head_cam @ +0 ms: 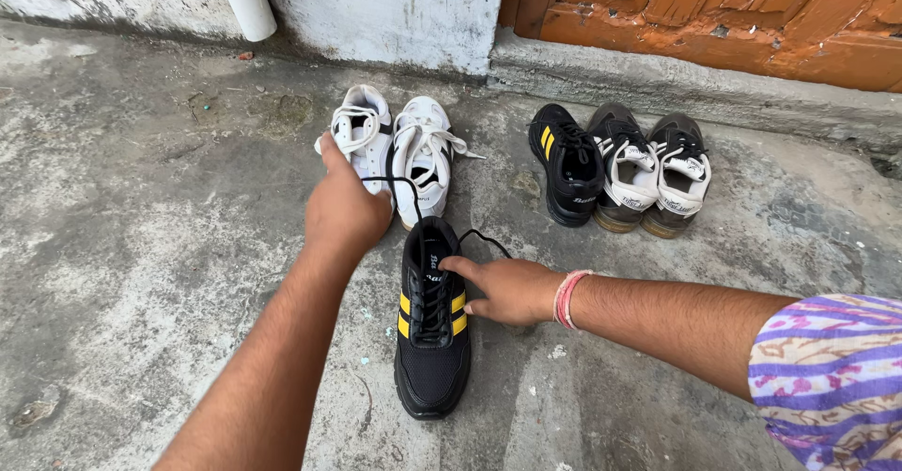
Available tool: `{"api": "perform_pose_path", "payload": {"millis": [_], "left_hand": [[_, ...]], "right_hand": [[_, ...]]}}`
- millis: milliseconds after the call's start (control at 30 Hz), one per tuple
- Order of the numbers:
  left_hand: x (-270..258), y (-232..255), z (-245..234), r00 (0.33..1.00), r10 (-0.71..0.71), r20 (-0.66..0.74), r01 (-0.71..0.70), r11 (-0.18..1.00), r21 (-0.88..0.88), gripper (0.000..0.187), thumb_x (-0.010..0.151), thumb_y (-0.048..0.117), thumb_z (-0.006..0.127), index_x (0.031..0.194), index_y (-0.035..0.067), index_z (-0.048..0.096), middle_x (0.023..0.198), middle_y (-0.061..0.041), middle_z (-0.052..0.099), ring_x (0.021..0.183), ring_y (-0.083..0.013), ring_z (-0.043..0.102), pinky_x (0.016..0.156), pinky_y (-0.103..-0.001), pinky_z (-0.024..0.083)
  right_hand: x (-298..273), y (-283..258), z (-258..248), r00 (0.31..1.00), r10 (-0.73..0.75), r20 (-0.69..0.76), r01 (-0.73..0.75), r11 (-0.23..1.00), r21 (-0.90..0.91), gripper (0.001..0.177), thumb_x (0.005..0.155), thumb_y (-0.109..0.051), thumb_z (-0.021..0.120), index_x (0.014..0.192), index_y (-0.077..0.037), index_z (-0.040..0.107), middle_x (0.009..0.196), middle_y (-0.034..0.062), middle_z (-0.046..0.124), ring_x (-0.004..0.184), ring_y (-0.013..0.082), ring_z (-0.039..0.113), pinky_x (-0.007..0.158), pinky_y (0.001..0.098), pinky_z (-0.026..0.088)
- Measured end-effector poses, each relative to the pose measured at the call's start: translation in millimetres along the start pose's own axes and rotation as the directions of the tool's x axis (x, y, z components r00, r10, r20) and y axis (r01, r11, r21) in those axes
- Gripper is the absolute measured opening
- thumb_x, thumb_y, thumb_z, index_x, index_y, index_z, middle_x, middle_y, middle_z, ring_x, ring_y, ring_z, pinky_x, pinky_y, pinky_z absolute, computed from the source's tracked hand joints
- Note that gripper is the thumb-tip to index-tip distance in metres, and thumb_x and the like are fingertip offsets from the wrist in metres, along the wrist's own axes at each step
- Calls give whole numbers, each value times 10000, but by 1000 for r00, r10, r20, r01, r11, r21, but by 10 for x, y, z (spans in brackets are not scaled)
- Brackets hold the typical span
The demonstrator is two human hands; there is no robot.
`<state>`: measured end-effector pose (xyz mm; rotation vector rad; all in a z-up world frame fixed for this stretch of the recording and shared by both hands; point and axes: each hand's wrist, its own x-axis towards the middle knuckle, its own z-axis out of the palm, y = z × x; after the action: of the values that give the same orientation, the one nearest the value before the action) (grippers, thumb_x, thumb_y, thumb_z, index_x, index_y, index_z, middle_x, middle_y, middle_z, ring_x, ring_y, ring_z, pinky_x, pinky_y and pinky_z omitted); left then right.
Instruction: The person unlaces a white sneaker, then picks up a black sneaker and begins to lace it. The hands thread the laces through the eyelets and pull them tight, but the final tied state is not shown.
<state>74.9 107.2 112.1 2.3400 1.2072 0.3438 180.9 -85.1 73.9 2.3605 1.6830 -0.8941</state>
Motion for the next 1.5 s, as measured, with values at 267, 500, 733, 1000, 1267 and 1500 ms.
{"api": "perform_pose_path", "payload": {"millis": [267, 500, 733, 1000, 1267, 1500], "left_hand": [[-876, -304, 692, 986, -33, -161, -12, 963, -268, 319, 892, 152, 690, 1184, 56, 605, 988, -128, 748, 932, -351, 732, 824, -463, 560], [-1224, -226, 1155, 979, 184, -87, -187, 982, -21, 138, 925, 230, 668, 913, 101, 715, 965, -108, 703, 812, -349, 715, 715, -480, 566], [-1103, -171, 1297, 982, 187, -4, -183, 966, 182, 102, 866, 94, 651, 965, 75, 640, 1026, -107, 658, 870, -298, 729, 709, -425, 598], [-1264, -179, 1021, 992, 100, 82, -94, 993, -67, 83, 950, 182, 619, 957, 103, 642, 1048, -70, 640, 895, -320, 701, 748, -475, 550], [-1347, -206, 902, 987, 140, 74, -137, 989, -52, 215, 935, 295, 648, 1038, 109, 629, 1043, -85, 640, 900, -329, 692, 744, -468, 546], [-1122, -43, 1134, 985, 139, 104, -154, 977, 146, 204, 906, 142, 618, 1100, 86, 644, 1113, -112, 631, 908, -340, 713, 743, -456, 586]], "right_hand": [[112, 199, 186, 963, -141, -229, 169, 980, 104, 503, 1025, -362, 530, 1492, -207, 424, 1211, 178, 685, 1132, 368, 657, 962, 477, 510], [301, 304, 292, 937, -113, -331, 197, 952, 233, 352, 1033, -327, 511, 1352, -203, 594, 1119, 148, 730, 1071, 358, 689, 896, 461, 528], [396, 294, 276, 923, -116, -366, 225, 936, 271, 304, 983, -313, 596, 1239, -166, 665, 1100, 132, 741, 1041, 325, 705, 874, 428, 538], [357, 220, 179, 952, -81, -295, 159, 955, 251, 280, 989, -336, 601, 1191, -147, 645, 1044, 140, 735, 1007, 324, 701, 858, 440, 525], [444, 258, 204, 945, -103, -311, 186, 950, 252, 283, 968, -342, 622, 1174, -152, 666, 1052, 123, 738, 1003, 320, 708, 849, 430, 536], [496, 300, 213, 952, -112, -285, 190, 946, 262, 277, 978, -331, 601, 1181, -157, 671, 1063, 113, 754, 1007, 312, 724, 854, 418, 542]]}}
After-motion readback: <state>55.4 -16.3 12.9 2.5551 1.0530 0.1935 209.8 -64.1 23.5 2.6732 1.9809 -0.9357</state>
